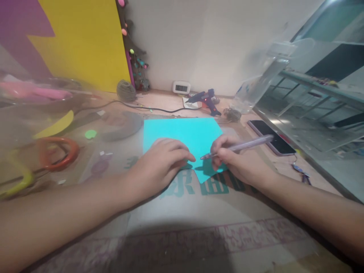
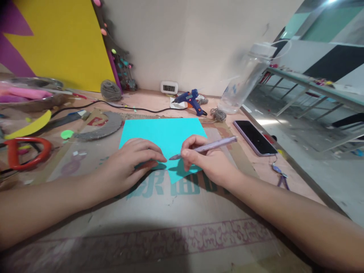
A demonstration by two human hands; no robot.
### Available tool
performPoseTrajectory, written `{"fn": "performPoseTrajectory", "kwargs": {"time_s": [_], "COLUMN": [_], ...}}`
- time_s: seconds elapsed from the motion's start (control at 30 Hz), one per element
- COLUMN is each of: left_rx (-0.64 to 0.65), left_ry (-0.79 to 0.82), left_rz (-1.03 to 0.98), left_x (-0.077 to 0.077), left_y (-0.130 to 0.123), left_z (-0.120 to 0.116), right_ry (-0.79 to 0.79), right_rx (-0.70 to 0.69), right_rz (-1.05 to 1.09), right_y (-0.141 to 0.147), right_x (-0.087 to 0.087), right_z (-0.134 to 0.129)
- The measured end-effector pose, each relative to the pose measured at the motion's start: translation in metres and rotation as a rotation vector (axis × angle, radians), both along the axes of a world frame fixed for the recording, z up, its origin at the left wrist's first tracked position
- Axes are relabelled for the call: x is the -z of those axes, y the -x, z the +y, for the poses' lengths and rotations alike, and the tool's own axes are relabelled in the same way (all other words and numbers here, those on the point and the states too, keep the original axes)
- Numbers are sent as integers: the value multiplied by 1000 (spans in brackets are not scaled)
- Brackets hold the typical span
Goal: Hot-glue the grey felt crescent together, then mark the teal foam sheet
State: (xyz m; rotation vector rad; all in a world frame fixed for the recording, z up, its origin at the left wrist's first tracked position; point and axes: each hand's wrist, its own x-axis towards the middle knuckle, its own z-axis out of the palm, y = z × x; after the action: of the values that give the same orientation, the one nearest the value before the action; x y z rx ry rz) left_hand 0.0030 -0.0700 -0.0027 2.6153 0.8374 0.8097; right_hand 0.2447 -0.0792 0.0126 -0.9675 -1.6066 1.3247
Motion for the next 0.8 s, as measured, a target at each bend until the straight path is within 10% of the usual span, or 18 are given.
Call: {"fn": "performPoseTrajectory", "kwargs": {"time_s": [0.8], "left_rx": [-80], "left_ry": [-7], "left_rz": [335], "left_x": [10], "left_y": [4], "left_z": [12], "right_ry": [-230], "right_rx": [161], "right_rz": [-492], "right_y": [13], "right_x": [3], "right_z": [5]}}
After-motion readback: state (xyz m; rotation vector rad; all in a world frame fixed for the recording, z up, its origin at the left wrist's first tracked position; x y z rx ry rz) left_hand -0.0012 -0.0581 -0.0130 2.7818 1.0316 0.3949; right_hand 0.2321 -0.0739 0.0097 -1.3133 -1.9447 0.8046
